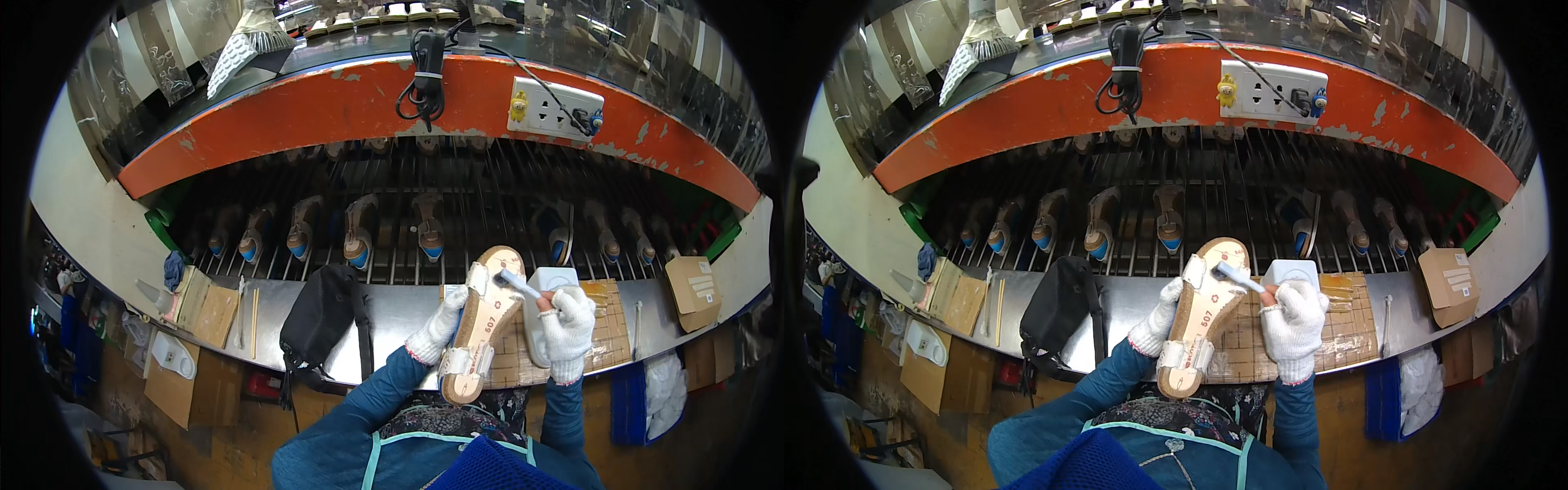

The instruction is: The person repeatedly scrubs the sole and sides of a single blue and white slip-on shoe using a small brush. They rotate the shoe frequently to reach different areas, then place it back on a metal rack among other similar shoes.

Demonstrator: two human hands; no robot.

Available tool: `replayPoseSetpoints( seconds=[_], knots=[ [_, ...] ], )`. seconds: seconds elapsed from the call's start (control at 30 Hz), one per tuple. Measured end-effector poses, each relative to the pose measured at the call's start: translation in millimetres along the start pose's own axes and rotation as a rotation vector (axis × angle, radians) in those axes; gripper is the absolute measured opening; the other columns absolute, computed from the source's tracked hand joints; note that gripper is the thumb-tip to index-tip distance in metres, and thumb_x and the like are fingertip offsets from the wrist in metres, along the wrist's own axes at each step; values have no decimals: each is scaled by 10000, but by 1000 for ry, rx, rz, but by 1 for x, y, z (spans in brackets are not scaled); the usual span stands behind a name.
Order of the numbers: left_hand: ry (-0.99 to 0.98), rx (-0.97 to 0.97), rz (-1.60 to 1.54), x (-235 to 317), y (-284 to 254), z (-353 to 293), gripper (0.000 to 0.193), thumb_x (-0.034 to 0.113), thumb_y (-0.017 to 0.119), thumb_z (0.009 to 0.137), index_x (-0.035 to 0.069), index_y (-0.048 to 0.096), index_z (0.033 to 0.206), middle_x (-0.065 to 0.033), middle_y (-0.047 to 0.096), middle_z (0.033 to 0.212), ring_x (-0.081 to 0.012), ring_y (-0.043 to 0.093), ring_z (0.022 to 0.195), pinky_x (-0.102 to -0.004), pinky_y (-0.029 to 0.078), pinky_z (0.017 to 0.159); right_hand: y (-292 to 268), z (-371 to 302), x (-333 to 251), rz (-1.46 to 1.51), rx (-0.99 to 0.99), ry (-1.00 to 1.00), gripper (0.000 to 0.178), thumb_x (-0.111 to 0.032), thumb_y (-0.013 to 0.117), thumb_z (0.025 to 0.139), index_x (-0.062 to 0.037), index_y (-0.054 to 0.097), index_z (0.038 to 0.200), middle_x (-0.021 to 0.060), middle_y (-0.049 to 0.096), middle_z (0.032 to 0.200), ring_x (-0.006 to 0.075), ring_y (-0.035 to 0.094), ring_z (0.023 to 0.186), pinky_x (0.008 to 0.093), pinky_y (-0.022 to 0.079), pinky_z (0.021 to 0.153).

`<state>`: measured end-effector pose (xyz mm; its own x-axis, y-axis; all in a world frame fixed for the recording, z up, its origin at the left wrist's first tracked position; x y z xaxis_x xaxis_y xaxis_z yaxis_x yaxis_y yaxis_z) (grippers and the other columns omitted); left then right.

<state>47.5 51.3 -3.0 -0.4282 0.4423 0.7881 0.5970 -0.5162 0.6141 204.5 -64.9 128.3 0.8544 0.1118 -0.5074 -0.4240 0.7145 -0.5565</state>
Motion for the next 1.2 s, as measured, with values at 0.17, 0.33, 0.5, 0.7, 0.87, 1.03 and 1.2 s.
replayPoseSetpoints(
  seconds=[0.17,0.33,0.5,0.7,0.87,1.03,1.2],
  knots=[
    [138,31,-62,18,3,-6,651,560,581,910,7,565,1254,-99,683,1092,-159,676,925,-312,567,839,12,-25,-4,132,-125,52,131,-142,788,751,-57,712,815,68,629,798,239,570,752,353,394,738],
    [156,-3,31,23,-7,-5,593,551,578,920,19,574,1182,-97,683,1034,-161,681,896,-310,577,800,17,-40,-4,117,-72,54,124,-134,792,768,-54,731,840,75,643,837,226,562,753,349,409,711],
    [101,107,163,13,-9,-20,622,565,523,958,12,572,1238,-103,665,1114,-152,666,985,-299,548,873,17,-33,-9,78,-37,29,133,-129,792,768,-53,736,862,62,651,844,221,566,752,343,413,711],
    [92,96,209,14,-10,-22,629,550,489,980,-6,571,1261,-93,670,1127,-133,652,998,-271,530,866,11,-20,-26,-56,27,-133,158,-112,810,742,-63,740,875,53,670,855,222,614,832,347,398,784],
    [47,83,214,16,-7,-21,651,564,503,967,-14,581,1256,-97,688,1086,-134,673,927,-264,542,812,11,-19,-29,-75,54,-144,170,-83,814,744,-44,753,898,72,678,885,241,617,874,350,422,808],
    [26,103,212,17,0,-23,665,571,519,959,-10,577,1277,-99,687,1087,-130,672,932,-258,543,809,10,-17,-21,-10,-33,-121,187,-87,823,733,-37,752,898,81,676,877,247,624,860,357,432,800],
    [-10,110,116,9,1,-19,650,561,523,961,3,569,1293,-92,675,1115,-120,657,967,-260,534,835,5,-15,-20,-57,-32,-185,191,-94,829,732,-32,752,895,88,675,869,248,627,828,358,435,792]
  ],
)
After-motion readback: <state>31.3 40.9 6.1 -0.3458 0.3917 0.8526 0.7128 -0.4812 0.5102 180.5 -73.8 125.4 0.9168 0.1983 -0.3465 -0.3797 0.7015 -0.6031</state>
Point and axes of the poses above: each hand's wrist, its own z-axis towards the middle knuckle, its own y-axis out of the palm, x = y × z, the point moved 7 cm from there along z, towards the middle knuckle
